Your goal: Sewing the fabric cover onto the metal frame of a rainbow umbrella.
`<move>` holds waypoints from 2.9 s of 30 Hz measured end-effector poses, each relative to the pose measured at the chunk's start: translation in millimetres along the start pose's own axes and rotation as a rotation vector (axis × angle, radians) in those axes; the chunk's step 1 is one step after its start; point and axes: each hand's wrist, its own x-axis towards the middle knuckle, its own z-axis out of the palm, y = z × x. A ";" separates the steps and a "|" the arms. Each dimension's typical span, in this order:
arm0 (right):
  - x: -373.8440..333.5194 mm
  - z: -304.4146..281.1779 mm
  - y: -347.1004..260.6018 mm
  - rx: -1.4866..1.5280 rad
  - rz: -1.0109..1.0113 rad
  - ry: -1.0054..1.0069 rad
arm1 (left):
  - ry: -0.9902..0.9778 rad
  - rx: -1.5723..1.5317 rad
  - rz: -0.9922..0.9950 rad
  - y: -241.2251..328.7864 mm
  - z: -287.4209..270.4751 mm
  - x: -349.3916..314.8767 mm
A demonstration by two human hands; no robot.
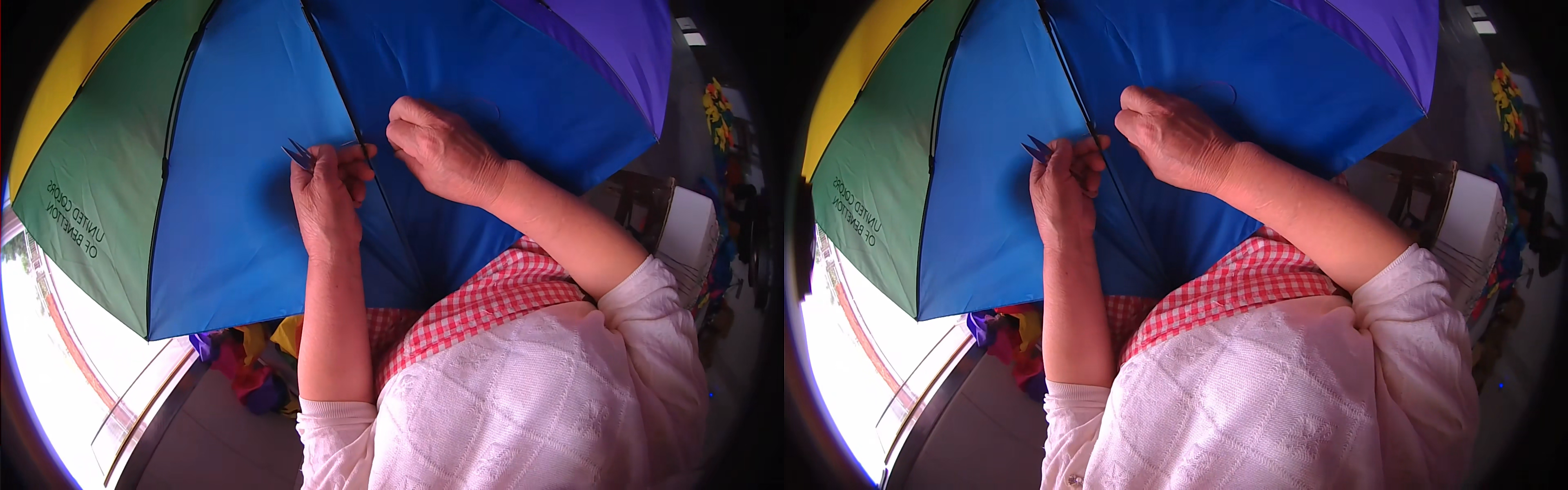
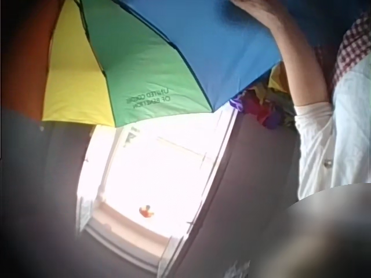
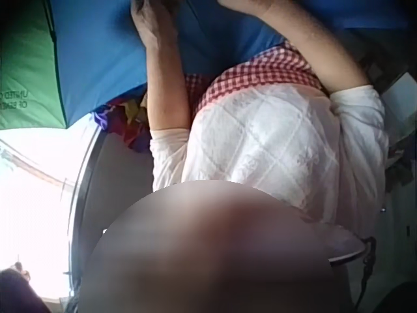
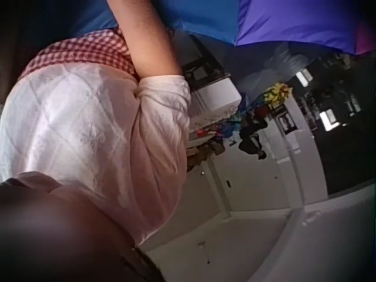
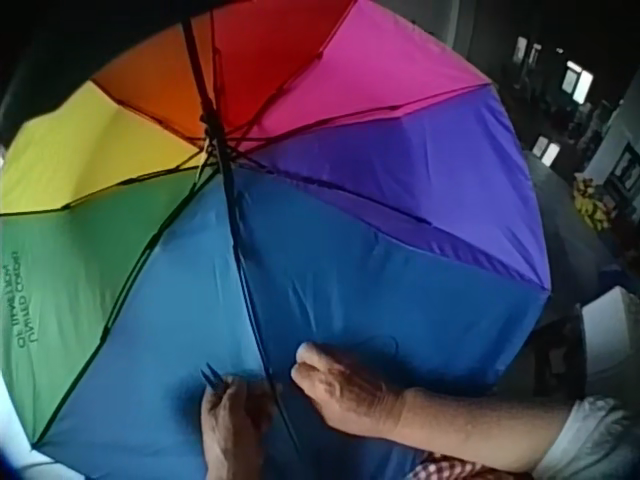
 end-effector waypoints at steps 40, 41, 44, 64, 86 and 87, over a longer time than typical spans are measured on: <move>34.2 -38.8 -23.2 -0.204 -0.039 -0.064 | -0.037 -0.063 0.013 17.2 7.4 -1.5; 34.2 -35.4 -24.7 -0.171 -0.004 -0.067 | -0.042 -0.063 0.016 17.1 7.3 -1.5; 41.0 -26.3 -27.4 -0.158 0.012 -0.066 | -0.055 -0.059 0.018 14.9 7.1 -0.9; -18.3 -300.3 -7.9 0.673 0.394 0.131 | 0.127 0.656 0.511 -2.8 25.7 5.3; 39.3 -2.0 -11.1 0.153 0.148 0.058 | -0.033 -0.014 0.282 21.7 7.1 16.7; 38.5 -3.2 -4.1 0.159 0.098 0.126 | -0.039 0.050 0.315 16.6 5.0 19.2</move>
